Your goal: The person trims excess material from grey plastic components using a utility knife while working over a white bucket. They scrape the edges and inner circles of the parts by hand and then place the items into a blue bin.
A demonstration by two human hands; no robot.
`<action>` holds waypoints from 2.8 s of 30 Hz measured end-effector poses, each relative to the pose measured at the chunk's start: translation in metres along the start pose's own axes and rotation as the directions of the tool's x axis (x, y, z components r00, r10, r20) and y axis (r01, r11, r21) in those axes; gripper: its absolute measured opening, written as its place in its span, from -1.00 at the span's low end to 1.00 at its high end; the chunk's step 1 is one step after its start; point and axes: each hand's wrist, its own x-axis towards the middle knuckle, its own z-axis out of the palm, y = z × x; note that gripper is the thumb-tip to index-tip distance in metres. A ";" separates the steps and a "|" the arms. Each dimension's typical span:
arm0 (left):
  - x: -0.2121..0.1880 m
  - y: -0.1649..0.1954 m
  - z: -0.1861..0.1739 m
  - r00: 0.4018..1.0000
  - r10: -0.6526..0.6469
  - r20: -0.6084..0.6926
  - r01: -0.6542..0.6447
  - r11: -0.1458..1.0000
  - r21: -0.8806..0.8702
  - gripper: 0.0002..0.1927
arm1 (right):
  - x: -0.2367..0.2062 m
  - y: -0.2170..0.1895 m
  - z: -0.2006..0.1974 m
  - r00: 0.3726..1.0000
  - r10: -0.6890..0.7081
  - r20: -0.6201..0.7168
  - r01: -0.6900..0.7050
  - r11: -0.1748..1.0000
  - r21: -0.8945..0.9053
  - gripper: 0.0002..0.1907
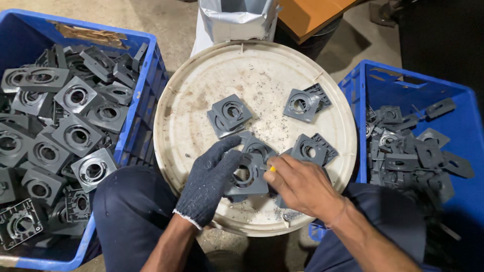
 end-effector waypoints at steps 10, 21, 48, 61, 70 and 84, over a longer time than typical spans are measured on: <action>0.009 -0.018 0.000 0.967 0.242 0.074 -0.247 0.966 0.075 -0.49 | 0.001 -0.003 0.007 0.991 -0.116 0.072 0.131 0.960 -0.248 -0.17; 0.005 -0.012 -0.012 0.983 0.158 -0.090 -0.173 0.965 -0.197 -0.53 | 0.006 -0.006 0.014 0.966 -0.232 -0.111 0.209 0.959 -0.189 -0.50; 0.013 -0.028 -0.010 0.961 0.270 0.064 -0.234 0.911 -0.339 -0.12 | 0.049 0.008 0.004 0.951 0.222 0.217 -0.248 0.123 0.961 -0.57; 0.005 -0.042 0.024 0.908 0.372 0.190 -0.384 0.923 0.026 0.17 | -0.002 -0.020 -0.017 0.959 0.149 -0.240 -0.125 0.986 0.112 -0.47; 0.019 -0.065 0.016 0.692 0.654 0.305 -0.713 0.552 0.433 0.01 | -0.007 -0.016 -0.005 0.988 -0.115 -0.107 0.099 0.984 -0.146 -0.09; 0.008 -0.040 0.004 0.805 0.513 0.297 -0.593 0.690 0.416 0.11 | -0.011 -0.021 0.007 0.949 -0.152 -0.276 0.184 0.978 0.095 -0.57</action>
